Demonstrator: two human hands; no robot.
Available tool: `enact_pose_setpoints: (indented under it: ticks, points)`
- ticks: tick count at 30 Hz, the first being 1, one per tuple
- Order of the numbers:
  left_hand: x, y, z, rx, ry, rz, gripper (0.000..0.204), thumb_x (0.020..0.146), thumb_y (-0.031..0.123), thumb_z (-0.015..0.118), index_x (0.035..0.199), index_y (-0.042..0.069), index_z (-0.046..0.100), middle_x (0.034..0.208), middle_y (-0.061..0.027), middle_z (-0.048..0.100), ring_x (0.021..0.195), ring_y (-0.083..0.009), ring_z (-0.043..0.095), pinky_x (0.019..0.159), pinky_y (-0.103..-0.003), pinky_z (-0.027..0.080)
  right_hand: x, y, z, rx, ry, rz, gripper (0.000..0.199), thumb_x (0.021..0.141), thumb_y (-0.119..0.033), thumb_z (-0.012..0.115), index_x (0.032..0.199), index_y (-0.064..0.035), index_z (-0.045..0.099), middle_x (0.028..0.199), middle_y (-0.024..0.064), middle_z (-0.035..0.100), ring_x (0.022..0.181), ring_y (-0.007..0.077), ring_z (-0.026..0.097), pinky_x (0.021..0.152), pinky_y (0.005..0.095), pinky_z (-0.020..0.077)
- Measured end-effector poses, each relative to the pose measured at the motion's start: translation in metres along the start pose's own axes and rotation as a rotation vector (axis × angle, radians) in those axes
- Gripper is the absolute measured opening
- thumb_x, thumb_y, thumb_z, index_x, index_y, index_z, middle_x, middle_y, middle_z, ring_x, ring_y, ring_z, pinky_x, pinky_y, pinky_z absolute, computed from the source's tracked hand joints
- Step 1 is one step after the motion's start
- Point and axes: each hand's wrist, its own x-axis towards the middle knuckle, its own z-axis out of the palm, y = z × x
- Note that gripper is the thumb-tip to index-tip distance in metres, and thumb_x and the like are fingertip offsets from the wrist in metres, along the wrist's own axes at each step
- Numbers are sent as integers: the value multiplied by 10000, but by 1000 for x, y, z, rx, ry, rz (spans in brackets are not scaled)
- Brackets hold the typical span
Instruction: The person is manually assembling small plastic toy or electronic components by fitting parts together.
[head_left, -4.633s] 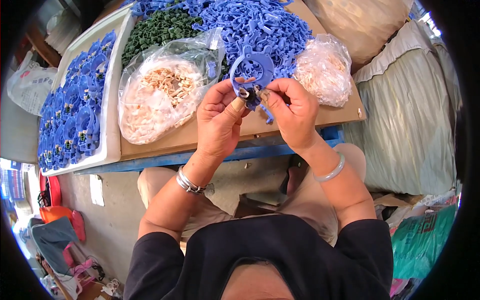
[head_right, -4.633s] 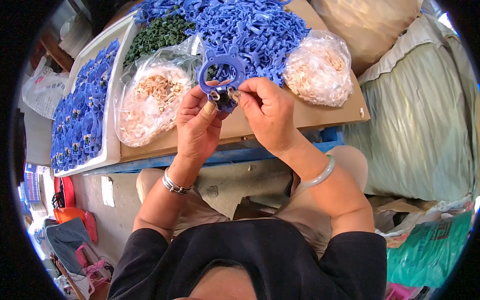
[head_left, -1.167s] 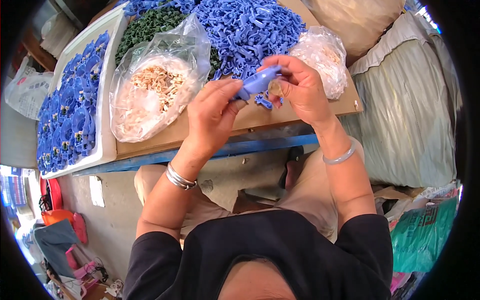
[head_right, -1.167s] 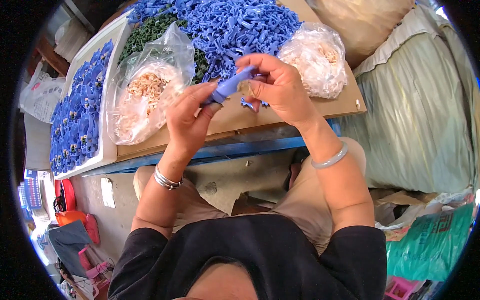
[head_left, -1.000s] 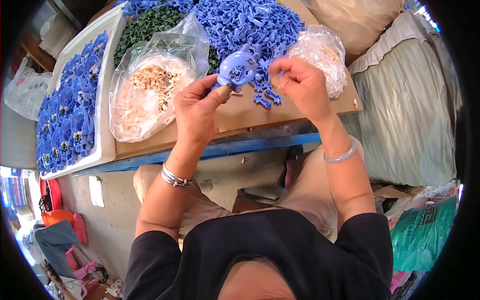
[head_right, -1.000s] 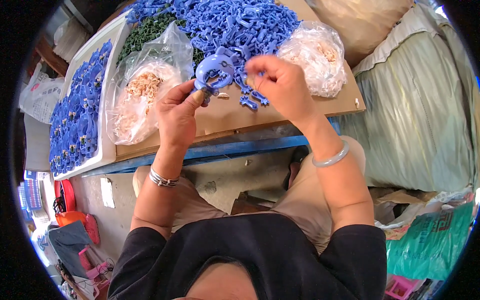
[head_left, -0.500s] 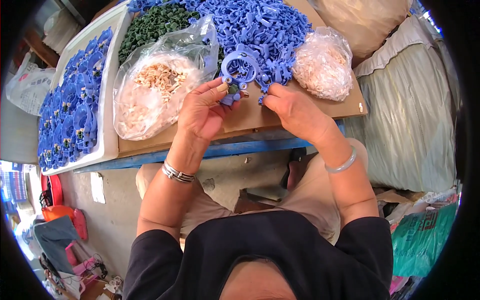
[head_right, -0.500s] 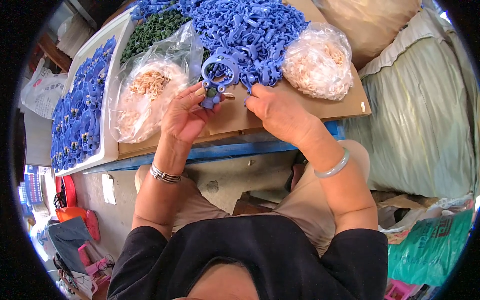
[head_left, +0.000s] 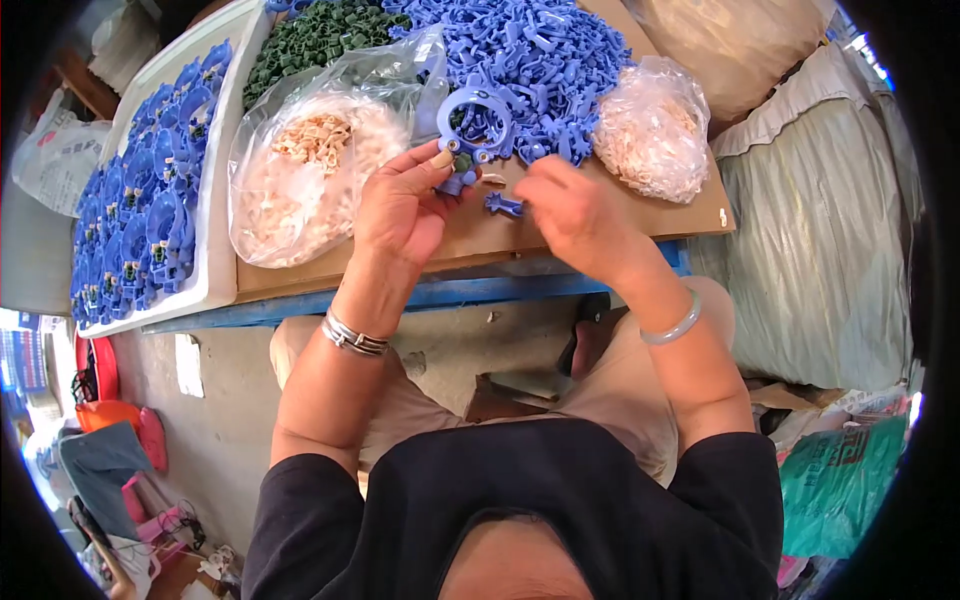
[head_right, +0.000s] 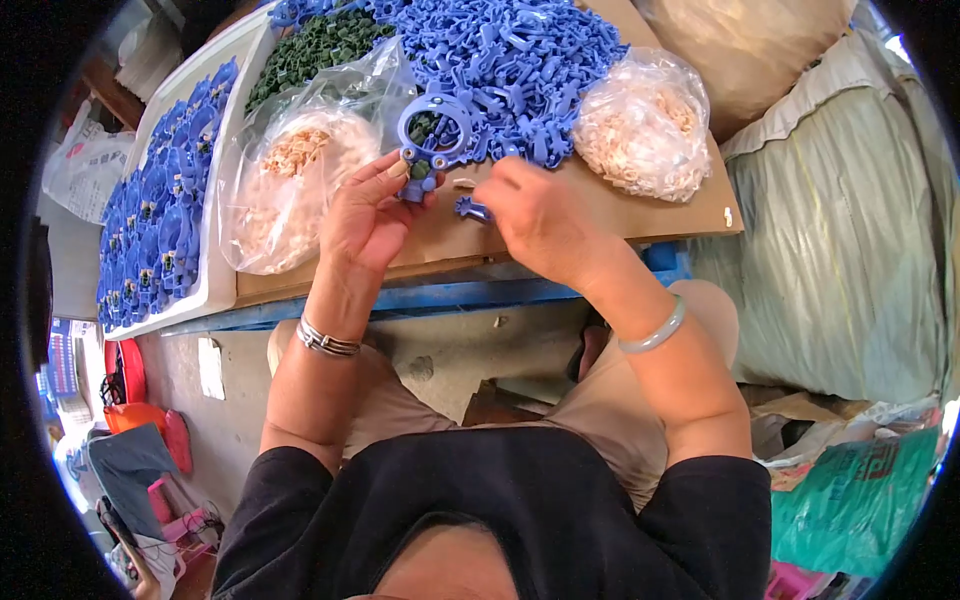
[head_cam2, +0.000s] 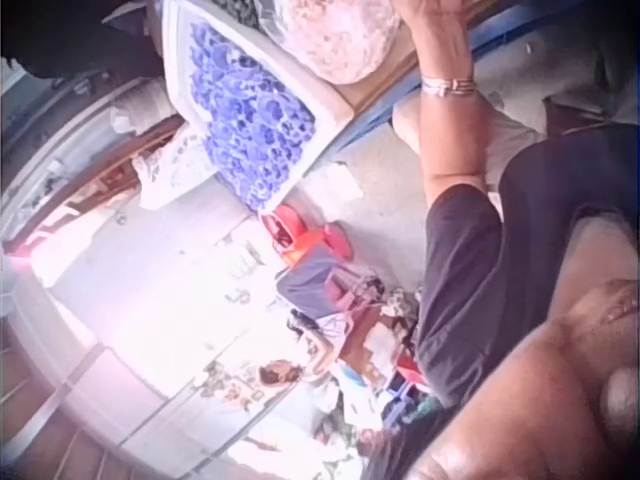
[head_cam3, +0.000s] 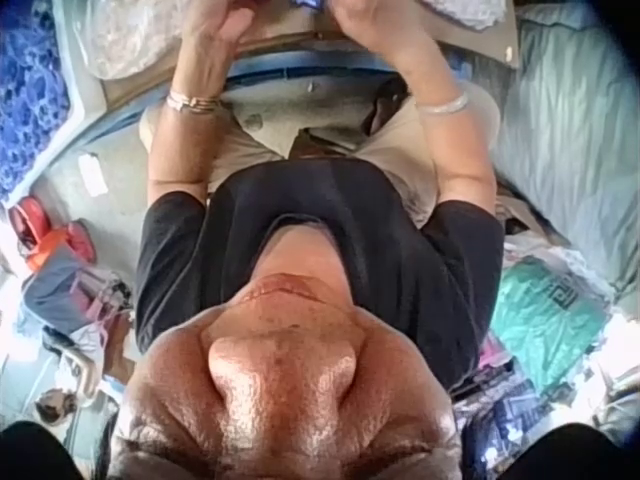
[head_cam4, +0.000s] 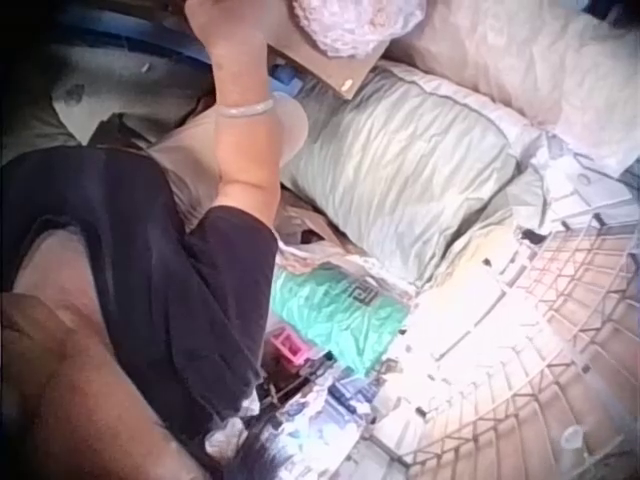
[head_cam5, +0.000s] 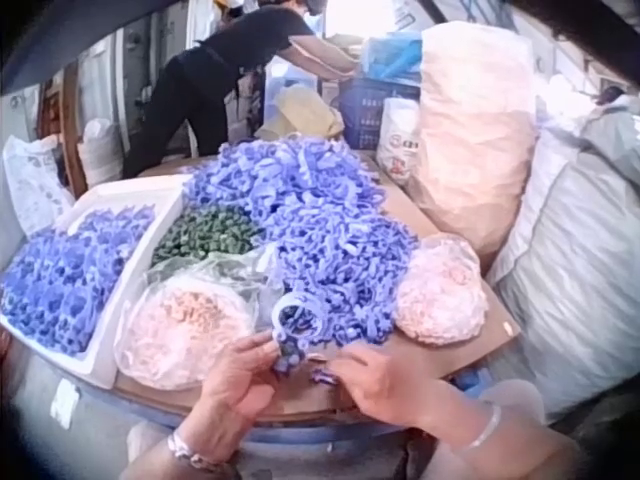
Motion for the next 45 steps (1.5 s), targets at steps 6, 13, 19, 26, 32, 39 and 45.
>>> enact_pose_setpoints:
  ticks: [6, 13, 19, 26, 32, 39, 45]
  points:
    - [-3, -3, 5, 8, 14, 30, 230, 801, -33, 489, 1029, -65, 502, 894, -151, 584, 758, -262, 588, 658, -359, 499, -3, -17, 12, -59, -46, 145, 125, 715, -66, 560, 838, -40, 555, 668, 116, 545, 613, 291, 555, 512, 365, 433]
    - [-4, -3, 2, -17, -25, 65, 221, 800, -30, 496, 1018, -58, 513, 885, -149, 591, 757, -270, 596, 650, -358, 499, 0, -24, 18, -156, -117, 262, 134, 709, -109, 593, 793, -23, 532, 658, 147, 549, 622, 319, 556, 525, 395, 437]
    - [-2, -2, 0, -40, -33, 17, 244, 802, -42, 477, 1045, -60, 483, 913, -167, 581, 778, -285, 592, 650, -360, 497, 1, -14, 10, -121, -60, 271, 130, 693, -98, 599, 737, -18, 506, 675, 179, 550, 631, 368, 536, 551, 435, 428]
    - [-5, -1, 2, -56, 14, 16, 236, 803, -37, 475, 1037, -64, 484, 903, -164, 581, 761, -280, 592, 641, -348, 495, 6, -8, -10, 309, -41, 512, 155, 736, -106, 631, 808, -5, 537, 663, 50, 558, 511, 120, 495, 415, 268, 363]
    - [-6, -10, 5, 63, 2, -4, 266, 817, 13, 491, 1073, -55, 477, 952, -169, 573, 813, -280, 588, 669, -340, 482, 5, 1, -8, 1658, 256, 690, 111, 788, -113, 602, 863, -43, 560, 731, 37, 572, 497, 77, 452, 416, 186, 324]
    - [-11, -18, 12, 4, -20, -35, 225, 794, -9, 521, 1011, -63, 525, 871, -128, 591, 733, -205, 583, 639, -317, 495, 7, -2, 5, 1669, 349, 607, 140, 790, -82, 588, 917, -41, 545, 745, 60, 579, 502, 88, 464, 429, 190, 351]
    - [-16, -19, 13, -11, -19, -6, 228, 784, -7, 539, 1006, -60, 534, 850, -113, 595, 708, -181, 573, 629, -302, 486, 7, 1, 12, 1514, 369, 560, 174, 790, -50, 577, 960, -44, 539, 757, 63, 583, 509, 57, 452, 431, 163, 341]
